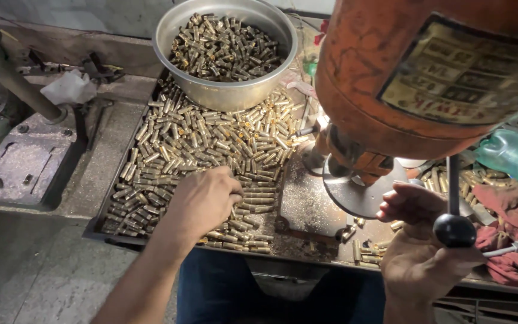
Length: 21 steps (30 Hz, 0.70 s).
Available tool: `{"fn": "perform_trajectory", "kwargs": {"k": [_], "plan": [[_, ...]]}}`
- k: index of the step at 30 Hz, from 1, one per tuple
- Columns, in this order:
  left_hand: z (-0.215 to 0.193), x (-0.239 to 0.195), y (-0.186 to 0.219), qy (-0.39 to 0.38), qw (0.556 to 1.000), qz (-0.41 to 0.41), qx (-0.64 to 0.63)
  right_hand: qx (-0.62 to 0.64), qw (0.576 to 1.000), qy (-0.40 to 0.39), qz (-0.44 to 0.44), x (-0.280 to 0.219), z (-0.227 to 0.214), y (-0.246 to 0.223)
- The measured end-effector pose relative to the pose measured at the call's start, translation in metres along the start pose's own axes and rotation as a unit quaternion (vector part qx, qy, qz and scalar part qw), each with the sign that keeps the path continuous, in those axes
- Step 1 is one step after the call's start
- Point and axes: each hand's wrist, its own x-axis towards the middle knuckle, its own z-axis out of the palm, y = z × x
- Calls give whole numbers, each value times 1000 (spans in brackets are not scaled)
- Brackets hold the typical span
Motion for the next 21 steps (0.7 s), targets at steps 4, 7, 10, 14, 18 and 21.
{"fn": "perform_trajectory", "kwargs": {"k": [4, 7, 10, 14, 18, 21], "plan": [[3, 12, 5, 2, 1000, -7, 9, 44, 999, -4, 20, 0, -10, 6], [-3, 16, 18, 73, 992, 14, -101, 25, 999, -3, 39, 5, -3, -5], [-12, 17, 42, 110, 942, 95, -302, 9, 999, -19, 31, 8, 2, -14], [-11, 19, 68, 2, 876, -24, -483, 23, 999, -16, 42, 10, 6, -22], [1, 22, 84, 91, 827, 105, -544, 31, 998, -25, 50, 12, 5, -24], [-6, 20, 92, 102, 864, 87, -486, -23, 997, 5, 76, 19, 17, -36]]}}
